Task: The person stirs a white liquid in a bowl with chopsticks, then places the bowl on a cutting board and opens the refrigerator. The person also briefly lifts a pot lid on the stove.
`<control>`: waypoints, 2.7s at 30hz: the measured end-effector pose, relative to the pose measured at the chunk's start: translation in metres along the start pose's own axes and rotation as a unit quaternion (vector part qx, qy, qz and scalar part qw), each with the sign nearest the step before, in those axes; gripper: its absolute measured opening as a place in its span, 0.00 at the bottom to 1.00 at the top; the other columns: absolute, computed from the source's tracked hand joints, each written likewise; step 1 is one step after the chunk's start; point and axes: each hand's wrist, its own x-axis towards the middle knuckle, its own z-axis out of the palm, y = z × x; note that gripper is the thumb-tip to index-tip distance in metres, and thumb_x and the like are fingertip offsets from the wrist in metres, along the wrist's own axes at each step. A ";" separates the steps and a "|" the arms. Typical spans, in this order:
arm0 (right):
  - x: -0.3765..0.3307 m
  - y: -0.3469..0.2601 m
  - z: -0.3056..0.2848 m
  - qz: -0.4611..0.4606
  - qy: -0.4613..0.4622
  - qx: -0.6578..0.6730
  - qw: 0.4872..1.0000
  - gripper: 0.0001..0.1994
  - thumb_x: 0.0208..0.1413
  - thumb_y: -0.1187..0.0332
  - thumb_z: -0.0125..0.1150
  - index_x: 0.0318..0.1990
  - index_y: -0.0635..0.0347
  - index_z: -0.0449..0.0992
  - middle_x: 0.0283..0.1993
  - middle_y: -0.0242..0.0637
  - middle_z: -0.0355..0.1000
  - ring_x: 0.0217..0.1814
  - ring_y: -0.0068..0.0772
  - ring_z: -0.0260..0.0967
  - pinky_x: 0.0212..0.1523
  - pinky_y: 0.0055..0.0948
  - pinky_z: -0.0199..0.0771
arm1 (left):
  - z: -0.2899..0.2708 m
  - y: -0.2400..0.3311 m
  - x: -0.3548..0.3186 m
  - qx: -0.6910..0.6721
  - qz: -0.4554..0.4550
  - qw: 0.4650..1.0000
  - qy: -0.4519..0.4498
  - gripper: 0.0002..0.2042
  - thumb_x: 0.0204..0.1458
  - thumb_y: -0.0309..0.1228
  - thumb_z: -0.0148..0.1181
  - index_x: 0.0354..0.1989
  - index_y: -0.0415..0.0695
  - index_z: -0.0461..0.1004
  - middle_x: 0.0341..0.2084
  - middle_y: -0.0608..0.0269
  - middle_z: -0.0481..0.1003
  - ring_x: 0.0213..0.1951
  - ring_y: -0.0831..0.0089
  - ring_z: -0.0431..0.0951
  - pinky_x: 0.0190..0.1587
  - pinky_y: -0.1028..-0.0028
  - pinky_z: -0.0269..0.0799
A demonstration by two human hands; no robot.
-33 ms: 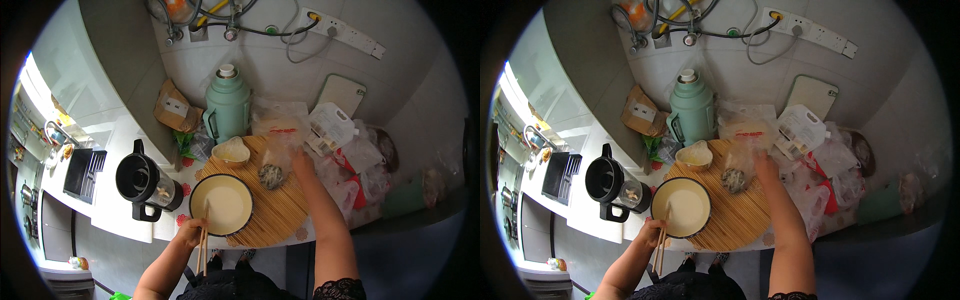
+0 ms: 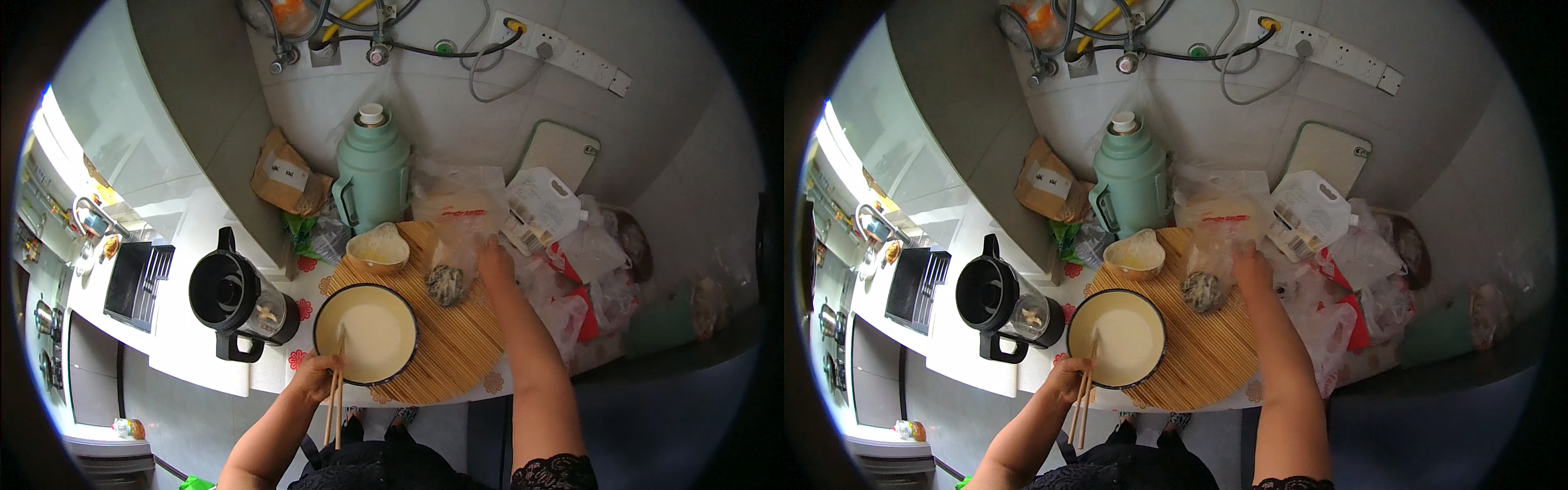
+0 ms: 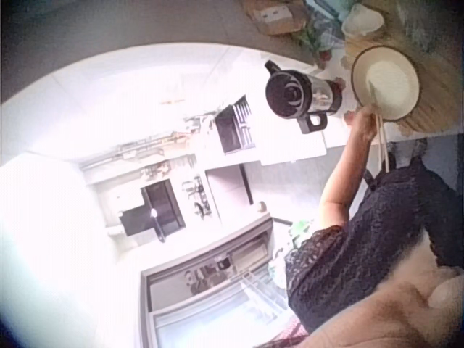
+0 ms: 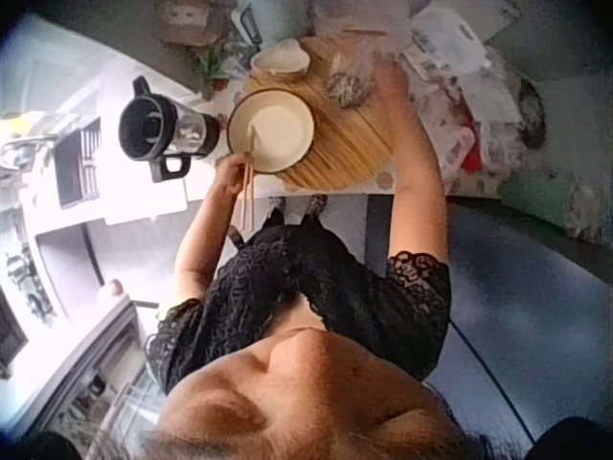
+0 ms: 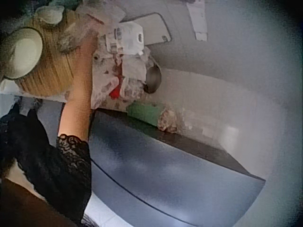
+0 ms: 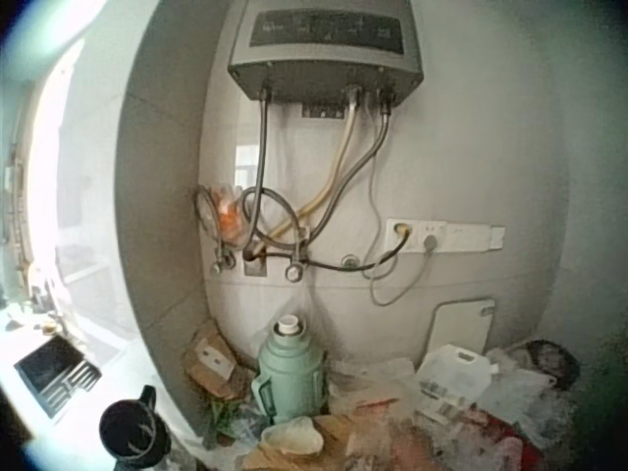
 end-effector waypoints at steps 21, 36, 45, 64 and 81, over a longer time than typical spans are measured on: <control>-0.182 -0.117 -0.067 0.266 -0.006 0.812 0.519 0.25 0.67 0.52 0.43 0.62 0.60 0.64 0.55 0.33 0.69 0.54 0.25 0.68 0.49 0.30 0.72 | 0.059 -0.025 0.042 0.067 0.021 0.997 -0.036 0.19 0.45 0.13 0.57 0.47 0.38 0.68 0.38 0.55 0.73 0.37 0.64 0.77 0.40 0.69 0.76; -0.252 -0.151 -0.063 0.316 0.047 0.699 0.640 0.20 0.57 0.73 0.58 0.56 0.61 0.65 0.41 0.37 0.70 0.36 0.27 0.71 0.37 0.27 0.73 | 0.050 -0.027 0.046 0.148 -0.033 0.988 0.009 0.19 0.49 0.25 0.63 0.49 0.41 0.67 0.35 0.58 0.74 0.32 0.60 0.78 0.29 0.57 0.79; -0.264 -0.194 -0.098 0.055 0.117 0.603 0.788 0.30 0.47 0.68 0.70 0.58 0.56 0.63 0.38 0.39 0.65 0.27 0.29 0.65 0.30 0.29 0.70 | 0.053 -0.029 0.044 0.092 -0.035 0.995 -0.019 0.19 0.56 0.39 0.57 0.52 0.44 0.66 0.42 0.54 0.73 0.37 0.61 0.78 0.32 0.61 0.80; -0.179 -0.118 -0.100 0.425 0.055 0.804 0.412 0.13 0.56 0.57 0.63 0.36 0.58 0.75 0.23 0.28 0.67 0.19 0.18 0.63 0.17 0.21 0.68 | 0.051 -0.009 0.027 0.107 -0.015 0.993 0.038 0.24 0.61 0.51 0.43 0.56 0.45 0.65 0.42 0.56 0.69 0.38 0.66 0.75 0.30 0.69 0.78; -0.228 -0.137 -0.098 0.398 0.021 0.826 0.398 0.21 0.55 0.53 0.63 0.50 0.55 0.68 0.38 0.32 0.69 0.25 0.20 0.67 0.24 0.25 0.73 | 0.036 -0.003 0.029 0.134 -0.018 0.991 0.013 0.24 0.59 0.53 0.47 0.54 0.47 0.65 0.44 0.56 0.68 0.44 0.58 0.72 0.42 0.57 0.73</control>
